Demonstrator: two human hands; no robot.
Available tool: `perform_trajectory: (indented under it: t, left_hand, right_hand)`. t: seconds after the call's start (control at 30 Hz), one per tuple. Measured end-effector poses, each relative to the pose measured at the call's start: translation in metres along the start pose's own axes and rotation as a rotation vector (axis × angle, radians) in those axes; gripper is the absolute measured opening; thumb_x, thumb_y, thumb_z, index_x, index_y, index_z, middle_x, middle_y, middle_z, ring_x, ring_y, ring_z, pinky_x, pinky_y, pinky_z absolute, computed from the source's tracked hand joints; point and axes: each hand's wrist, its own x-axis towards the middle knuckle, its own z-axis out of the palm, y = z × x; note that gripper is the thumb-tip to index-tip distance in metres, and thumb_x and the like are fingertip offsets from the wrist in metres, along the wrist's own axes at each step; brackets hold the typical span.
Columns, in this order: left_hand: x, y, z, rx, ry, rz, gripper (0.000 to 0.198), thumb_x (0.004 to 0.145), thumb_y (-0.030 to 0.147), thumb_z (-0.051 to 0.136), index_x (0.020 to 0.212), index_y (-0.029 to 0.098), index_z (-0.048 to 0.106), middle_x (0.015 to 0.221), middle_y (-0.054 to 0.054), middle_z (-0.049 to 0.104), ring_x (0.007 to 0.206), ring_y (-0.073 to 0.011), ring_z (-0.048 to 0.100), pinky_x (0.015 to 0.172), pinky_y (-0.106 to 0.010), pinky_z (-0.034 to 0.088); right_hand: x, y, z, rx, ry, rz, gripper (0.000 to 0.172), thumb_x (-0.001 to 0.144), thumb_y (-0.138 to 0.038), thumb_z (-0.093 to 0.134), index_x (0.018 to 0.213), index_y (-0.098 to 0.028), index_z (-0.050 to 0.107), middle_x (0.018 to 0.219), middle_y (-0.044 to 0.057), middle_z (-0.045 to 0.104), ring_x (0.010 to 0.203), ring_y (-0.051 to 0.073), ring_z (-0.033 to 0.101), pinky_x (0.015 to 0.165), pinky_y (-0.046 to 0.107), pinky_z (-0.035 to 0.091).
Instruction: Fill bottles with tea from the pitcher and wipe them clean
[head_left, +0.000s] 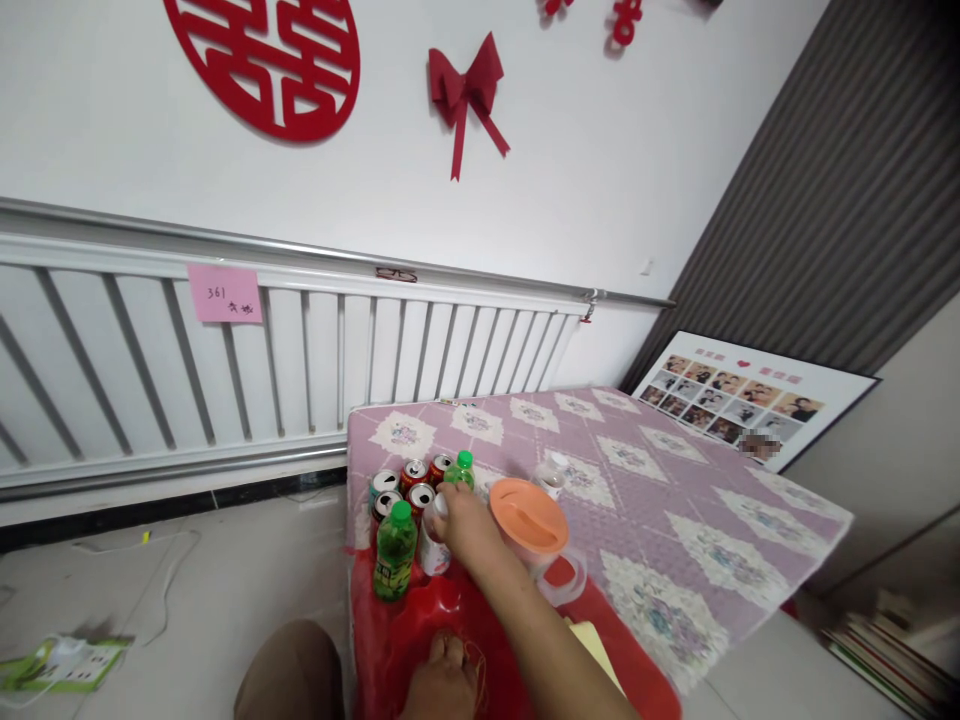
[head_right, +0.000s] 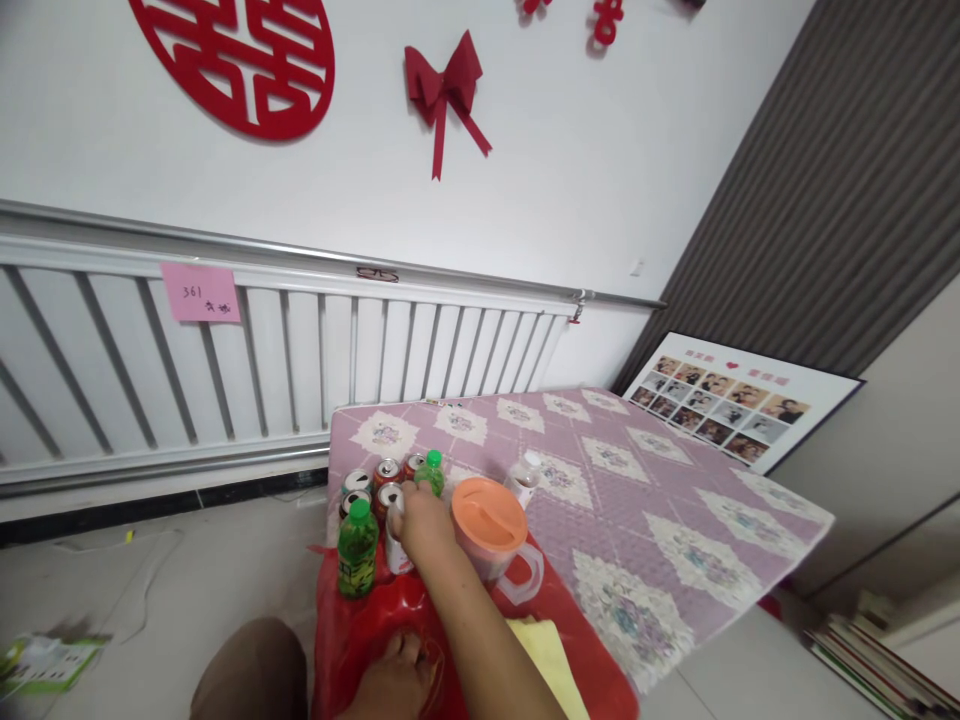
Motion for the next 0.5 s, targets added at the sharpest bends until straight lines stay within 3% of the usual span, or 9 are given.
perform_trajectory:
  t: [0.17, 0.3, 0.5]
  left_hand:
    - [-0.004, -0.001, -0.003, 0.003, -0.018, -0.015, 0.049, 0.084, 0.016, 0.039, 0.131, 0.016, 0.055, 0.138, -0.016, 0.051, 0.130, -0.0345, 0.042, 0.099, -0.051, 0.046]
    - [-0.007, -0.003, -0.001, 0.019, -0.041, -0.003, 0.053, 0.075, 0.015, 0.053, 0.127, 0.013, 0.057, 0.142, -0.017, 0.047, 0.133, -0.0365, 0.038, 0.103, -0.051, 0.042]
    - [-0.009, -0.005, 0.003, 0.035, -0.044, 0.021, 0.069, 0.060, 0.007, 0.062, 0.128, 0.007, 0.056, 0.144, -0.022, 0.044, 0.135, -0.0396, 0.035, 0.105, -0.049, 0.041]
  right_hand:
    - [-0.007, -0.002, -0.033, 0.063, 0.056, -0.041, 0.037, 0.080, -0.018, 0.058, 0.117, -0.013, 0.059, 0.114, 0.016, 0.061, 0.094, 0.025, 0.063, 0.081, 0.033, 0.046]
    - [-0.024, 0.002, -0.056, 0.132, 0.097, -0.058, 0.047, 0.079, -0.015, 0.059, 0.126, -0.013, 0.054, 0.119, 0.016, 0.061, 0.103, 0.025, 0.062, 0.088, 0.033, 0.045]
    - [-0.060, 0.020, -0.061, 0.223, 0.133, -0.050, 0.051, 0.076, -0.015, 0.062, 0.127, -0.013, 0.054, 0.124, 0.014, 0.063, 0.114, 0.025, 0.059, 0.098, 0.036, 0.044]
